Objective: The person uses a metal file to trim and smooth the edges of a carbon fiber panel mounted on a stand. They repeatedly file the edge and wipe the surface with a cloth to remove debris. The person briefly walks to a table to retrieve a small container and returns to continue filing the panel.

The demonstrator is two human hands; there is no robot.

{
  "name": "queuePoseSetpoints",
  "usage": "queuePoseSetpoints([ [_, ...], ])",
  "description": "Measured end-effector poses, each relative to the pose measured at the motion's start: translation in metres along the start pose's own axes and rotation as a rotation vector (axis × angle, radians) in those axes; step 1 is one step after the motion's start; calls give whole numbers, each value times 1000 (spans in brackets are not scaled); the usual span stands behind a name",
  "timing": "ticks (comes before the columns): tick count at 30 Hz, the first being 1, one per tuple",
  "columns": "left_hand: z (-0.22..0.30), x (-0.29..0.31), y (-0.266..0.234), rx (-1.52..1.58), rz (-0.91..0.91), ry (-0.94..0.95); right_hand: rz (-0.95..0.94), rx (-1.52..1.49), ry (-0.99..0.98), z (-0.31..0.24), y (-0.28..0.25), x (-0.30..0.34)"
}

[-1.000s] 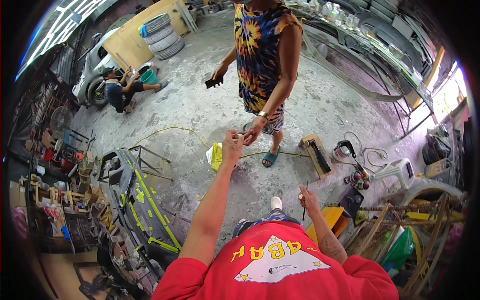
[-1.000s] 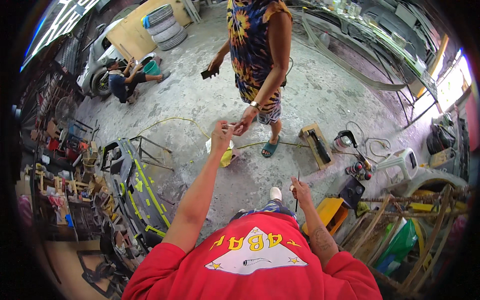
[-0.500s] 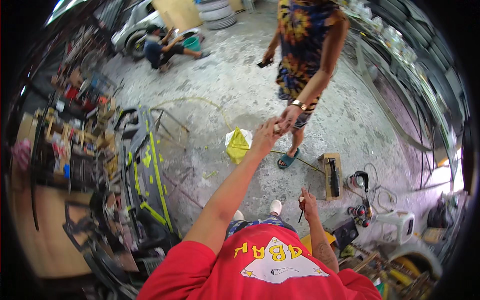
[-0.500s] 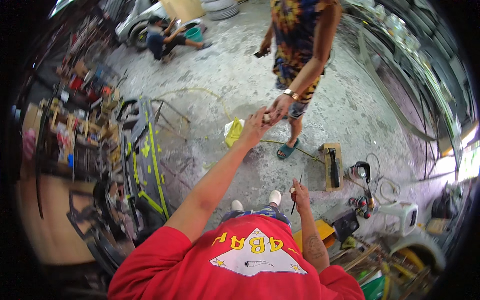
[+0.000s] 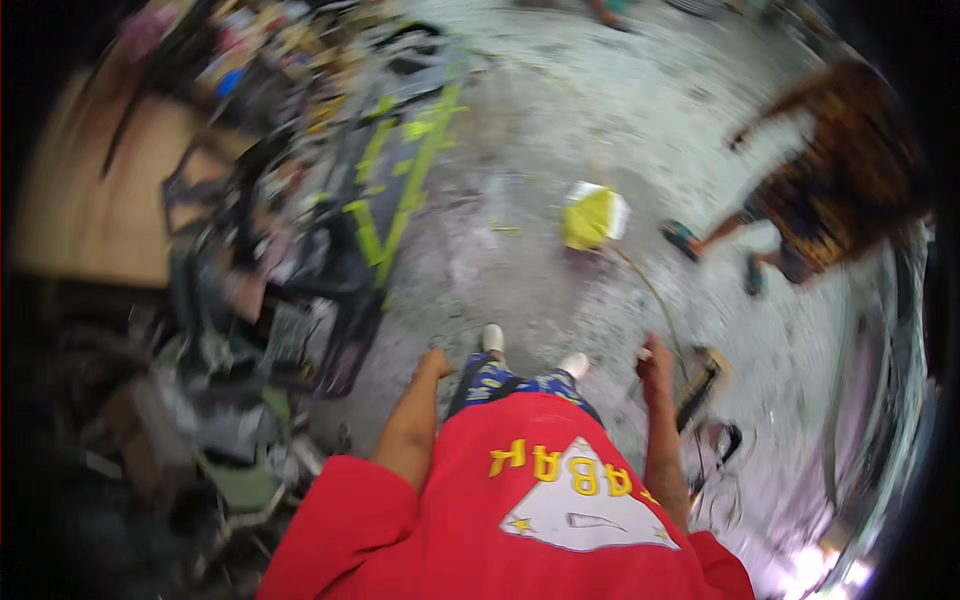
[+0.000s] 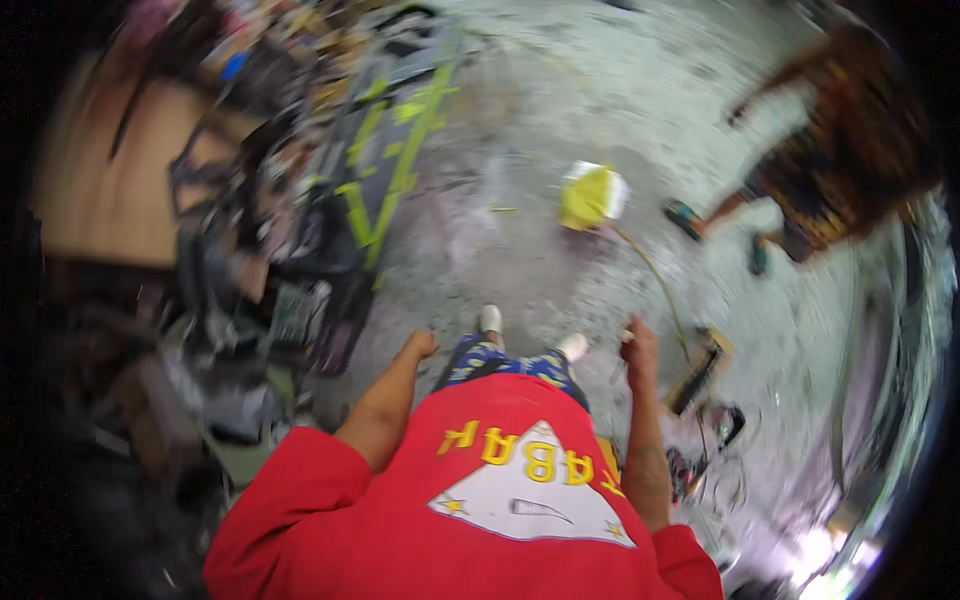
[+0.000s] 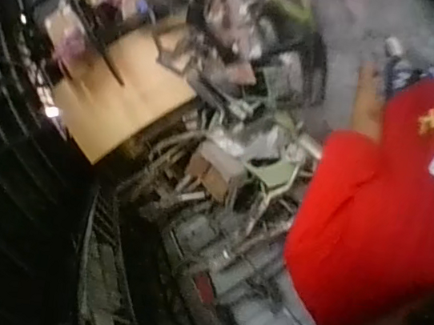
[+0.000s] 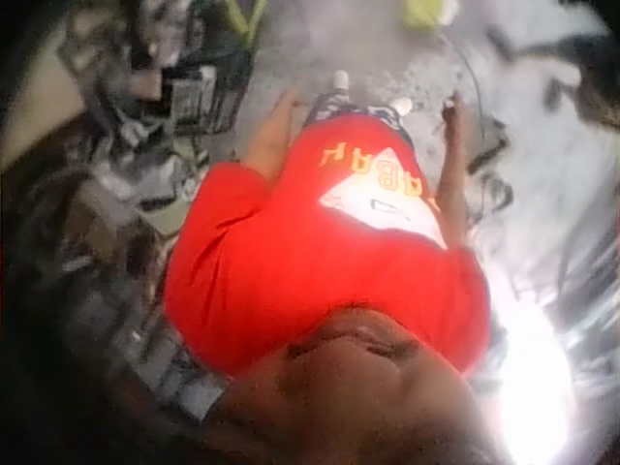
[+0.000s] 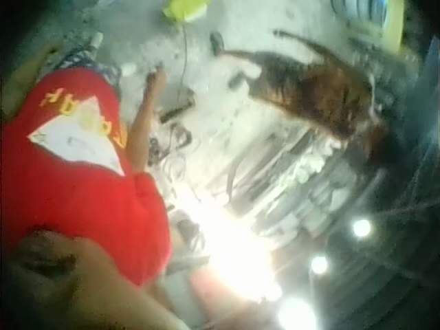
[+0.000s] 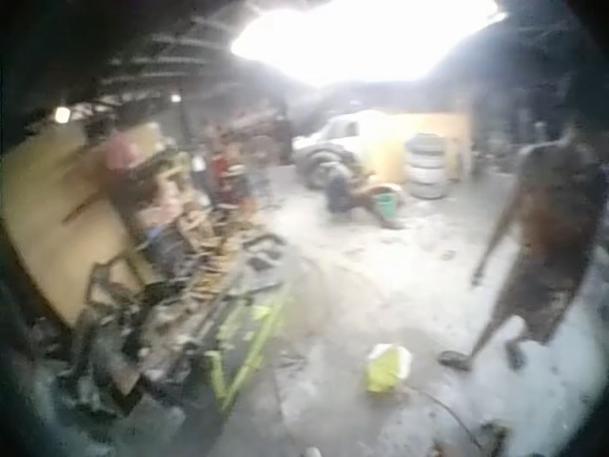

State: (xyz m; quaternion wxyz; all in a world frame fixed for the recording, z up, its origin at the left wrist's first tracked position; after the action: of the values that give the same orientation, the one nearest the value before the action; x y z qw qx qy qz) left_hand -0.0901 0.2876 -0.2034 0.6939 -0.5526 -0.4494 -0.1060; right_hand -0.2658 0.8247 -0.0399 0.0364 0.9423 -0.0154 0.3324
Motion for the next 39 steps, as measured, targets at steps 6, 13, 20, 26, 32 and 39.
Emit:
queuePoseSetpoints([
  [6, -139, 141, 124, 1111, 52, -311, -260, 144, 14, -32, 53, -1],
  [13, -102, 206, 196, 1386, -325, -648, -403, 256, -25, -28, 189, 11],
  [20, -202, 223, 186, 1936, -496, -354, -477, 267, 15, 9, 333, 35],
  [26, -258, 201, 174, 1731, 21, -307, -491, 340, -20, -10, 426, 6],
  [32, -250, 203, 176, 1759, 105, -421, -387, 677, -208, -57, 524, -87],
  [39, -206, 212, 163, 1436, 276, -396, -309, 1029, -528, -69, 616, -221],
])
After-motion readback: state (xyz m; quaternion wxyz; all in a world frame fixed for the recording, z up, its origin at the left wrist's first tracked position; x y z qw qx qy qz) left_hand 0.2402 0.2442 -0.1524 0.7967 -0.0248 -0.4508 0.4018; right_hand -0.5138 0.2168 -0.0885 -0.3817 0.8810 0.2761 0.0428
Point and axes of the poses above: each hand's wrist, its own x-axis away from the middle knuckle, its own y-axis out of the palm, z = x × y, the point moved 4 cm from there along -x, towards the middle knuckle, and after that the axes turned 6 degrees about y, right-handed, at the moved point
